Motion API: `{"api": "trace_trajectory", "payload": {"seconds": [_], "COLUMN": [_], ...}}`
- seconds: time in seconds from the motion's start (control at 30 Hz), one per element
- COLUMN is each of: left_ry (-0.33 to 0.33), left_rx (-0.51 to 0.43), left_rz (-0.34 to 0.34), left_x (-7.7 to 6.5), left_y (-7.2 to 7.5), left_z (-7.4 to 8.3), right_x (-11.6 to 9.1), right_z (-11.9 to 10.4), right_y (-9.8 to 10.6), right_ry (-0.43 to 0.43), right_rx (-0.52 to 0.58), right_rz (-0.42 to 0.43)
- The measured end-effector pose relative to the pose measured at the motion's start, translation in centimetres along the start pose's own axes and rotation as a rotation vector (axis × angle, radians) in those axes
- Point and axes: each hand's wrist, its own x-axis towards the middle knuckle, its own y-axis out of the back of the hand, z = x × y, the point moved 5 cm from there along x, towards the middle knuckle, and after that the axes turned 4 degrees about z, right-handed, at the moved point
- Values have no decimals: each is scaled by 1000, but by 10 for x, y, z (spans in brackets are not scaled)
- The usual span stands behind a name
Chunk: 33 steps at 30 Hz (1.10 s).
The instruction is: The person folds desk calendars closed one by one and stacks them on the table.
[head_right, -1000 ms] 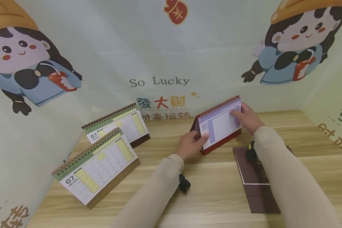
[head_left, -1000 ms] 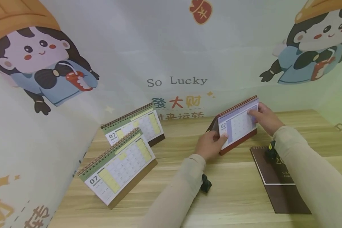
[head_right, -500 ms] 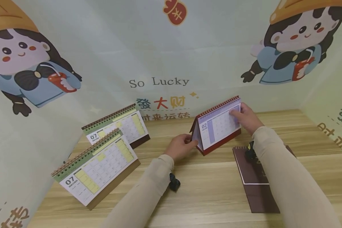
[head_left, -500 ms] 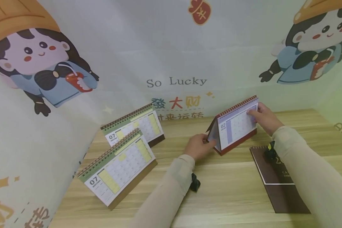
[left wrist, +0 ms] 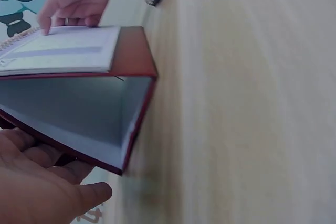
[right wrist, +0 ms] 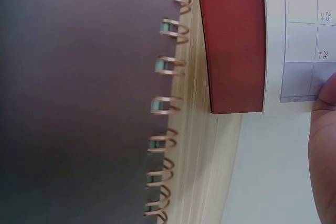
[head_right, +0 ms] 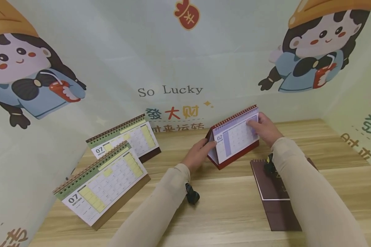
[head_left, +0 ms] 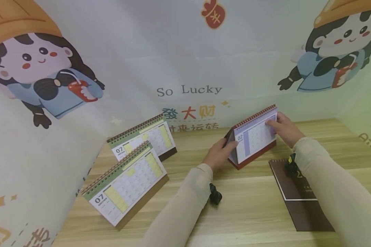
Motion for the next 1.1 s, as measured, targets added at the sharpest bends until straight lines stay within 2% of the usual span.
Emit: {"api": "trace_trajectory", "payload": {"seconds": [0.07, 0.17, 0.47, 0.6, 0.7, 0.97, 1.1], "left_ry": [-1, -16, -20, -4, 5, -9, 5], "left_rx": [-76, -110, 7, 74, 80, 30, -74], "left_rz": [-10, -13, -42, -22, 1, 26, -1], "left_x": [2, 4, 20, 26, 28, 26, 24], "left_y": [-1, -2, -6, -9, -11, -12, -12], "left_z": [4, 13, 26, 25, 22, 19, 22], "right_x": [0, 0, -3, -3, -3, -2, -2], "right_z": [1, 1, -3, -2, -1, 2, 0], "right_y": [-1, -1, -2, 0, 1, -1, -1], "right_ry": [3, 12, 18, 16, 18, 9, 17], "right_rx": [6, 13, 29, 24, 26, 15, -1], "right_rz": [5, 8, 11, 15, 23, 22, 31]}}
